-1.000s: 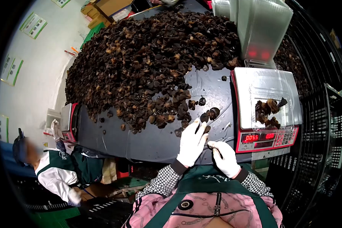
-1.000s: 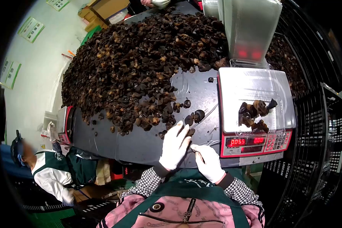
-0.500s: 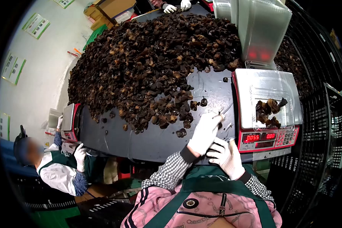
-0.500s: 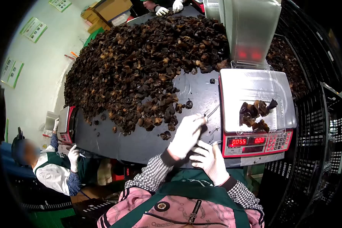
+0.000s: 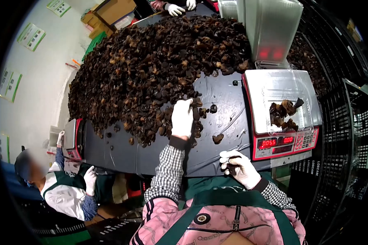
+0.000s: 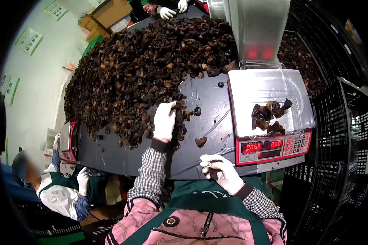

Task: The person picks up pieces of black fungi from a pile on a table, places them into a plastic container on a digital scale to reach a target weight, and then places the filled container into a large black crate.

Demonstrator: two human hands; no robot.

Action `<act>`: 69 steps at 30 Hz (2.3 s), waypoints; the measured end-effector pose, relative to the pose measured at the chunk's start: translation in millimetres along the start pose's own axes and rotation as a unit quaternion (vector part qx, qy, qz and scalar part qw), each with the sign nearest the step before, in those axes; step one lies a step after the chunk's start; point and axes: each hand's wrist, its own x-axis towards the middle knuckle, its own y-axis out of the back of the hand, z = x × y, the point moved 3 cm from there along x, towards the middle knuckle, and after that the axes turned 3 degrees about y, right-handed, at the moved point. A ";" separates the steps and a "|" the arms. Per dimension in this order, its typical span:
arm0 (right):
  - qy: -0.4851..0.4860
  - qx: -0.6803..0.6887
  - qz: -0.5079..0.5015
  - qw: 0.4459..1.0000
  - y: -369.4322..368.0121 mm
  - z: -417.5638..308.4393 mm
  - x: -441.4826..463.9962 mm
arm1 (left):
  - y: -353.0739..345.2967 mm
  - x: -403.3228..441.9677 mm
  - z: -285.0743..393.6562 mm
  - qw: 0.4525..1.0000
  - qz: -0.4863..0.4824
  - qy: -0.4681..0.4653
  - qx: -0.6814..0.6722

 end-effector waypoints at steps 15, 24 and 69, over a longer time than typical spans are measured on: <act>-0.040 0.160 -0.004 0.986 2.2 14.8 0.7 | 53.4 -124.4 145.4 0.867 -0.326 0.130 -0.354; -0.048 -0.022 0.072 0.996 17.9 -1.3 -41.7 | 93.8 -123.7 75.0 0.981 -0.165 -0.065 -0.084; 0.426 -0.472 0.059 0.769 -52.2 -130.3 -72.9 | 7.3 -96.4 115.4 0.983 -0.095 0.026 0.152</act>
